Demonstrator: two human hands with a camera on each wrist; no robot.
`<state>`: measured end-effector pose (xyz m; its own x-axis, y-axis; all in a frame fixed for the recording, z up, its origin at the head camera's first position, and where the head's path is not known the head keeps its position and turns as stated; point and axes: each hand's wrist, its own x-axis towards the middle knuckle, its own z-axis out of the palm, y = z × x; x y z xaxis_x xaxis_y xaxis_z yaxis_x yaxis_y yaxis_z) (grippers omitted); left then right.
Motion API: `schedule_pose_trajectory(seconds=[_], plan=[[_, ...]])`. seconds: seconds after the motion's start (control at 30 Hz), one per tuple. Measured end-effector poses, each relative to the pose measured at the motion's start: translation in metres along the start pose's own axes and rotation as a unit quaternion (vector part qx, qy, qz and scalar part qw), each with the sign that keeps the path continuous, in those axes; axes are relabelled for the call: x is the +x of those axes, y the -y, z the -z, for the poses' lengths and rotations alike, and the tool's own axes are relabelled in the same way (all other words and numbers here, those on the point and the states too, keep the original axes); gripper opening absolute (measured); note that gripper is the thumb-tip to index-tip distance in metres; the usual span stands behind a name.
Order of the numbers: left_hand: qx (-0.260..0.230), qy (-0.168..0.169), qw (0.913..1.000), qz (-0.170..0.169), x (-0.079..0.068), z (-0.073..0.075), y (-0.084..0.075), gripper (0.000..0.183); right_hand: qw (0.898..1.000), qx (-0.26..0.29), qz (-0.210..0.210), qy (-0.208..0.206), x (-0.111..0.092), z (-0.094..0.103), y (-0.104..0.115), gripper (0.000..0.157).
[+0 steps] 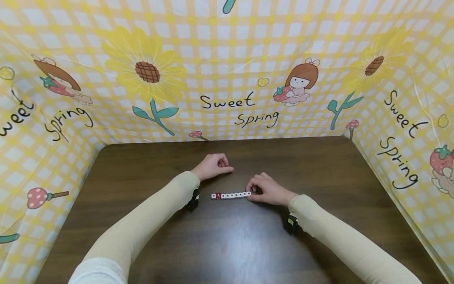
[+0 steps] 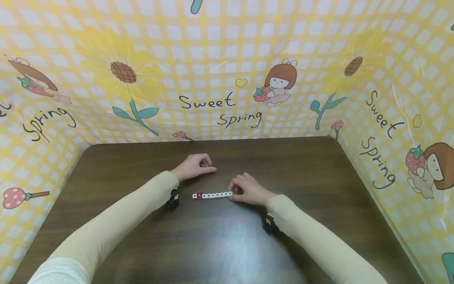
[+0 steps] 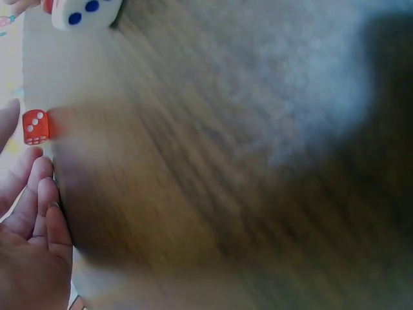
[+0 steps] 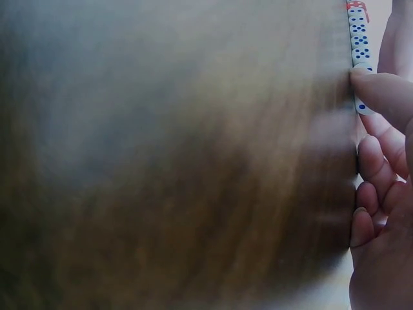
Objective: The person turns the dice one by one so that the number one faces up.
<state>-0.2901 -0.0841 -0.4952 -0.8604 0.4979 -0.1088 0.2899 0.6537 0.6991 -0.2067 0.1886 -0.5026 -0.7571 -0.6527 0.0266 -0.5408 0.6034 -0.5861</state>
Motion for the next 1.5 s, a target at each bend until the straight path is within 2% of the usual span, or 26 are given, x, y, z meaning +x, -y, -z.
schedule_pose_trajectory(seconds=[0.17,0.43,0.7,1.0,1.2,1.5], plan=[[0.002,0.007,0.9999,-0.011,0.001,-0.001,0.002,0.021,1.000,-0.002,0.004,-0.002,0.000,-0.002,-0.002,0.017],[-0.026,0.030,0.9980,-0.048,0.000,0.001,0.005,0.013,1.000,0.001,-0.001,0.000,0.000,-0.002,-0.002,0.017],[-0.056,0.056,0.9957,-0.049,-0.002,0.002,0.001,0.017,1.000,-0.005,0.005,-0.003,0.000,-0.002,-0.004,0.017],[-0.028,0.059,0.9956,-0.067,-0.005,-0.001,0.002,0.020,1.000,-0.003,0.009,-0.006,0.000,-0.002,-0.002,0.017],[-0.038,0.062,0.9953,-0.064,-0.009,0.000,0.006,0.022,1.000,-0.006,0.009,-0.006,-0.001,-0.004,-0.004,0.017],[-0.050,0.055,0.9952,-0.065,-0.010,0.003,0.009,0.011,1.000,-0.003,-0.001,-0.002,-0.001,-0.003,-0.003,0.017]])
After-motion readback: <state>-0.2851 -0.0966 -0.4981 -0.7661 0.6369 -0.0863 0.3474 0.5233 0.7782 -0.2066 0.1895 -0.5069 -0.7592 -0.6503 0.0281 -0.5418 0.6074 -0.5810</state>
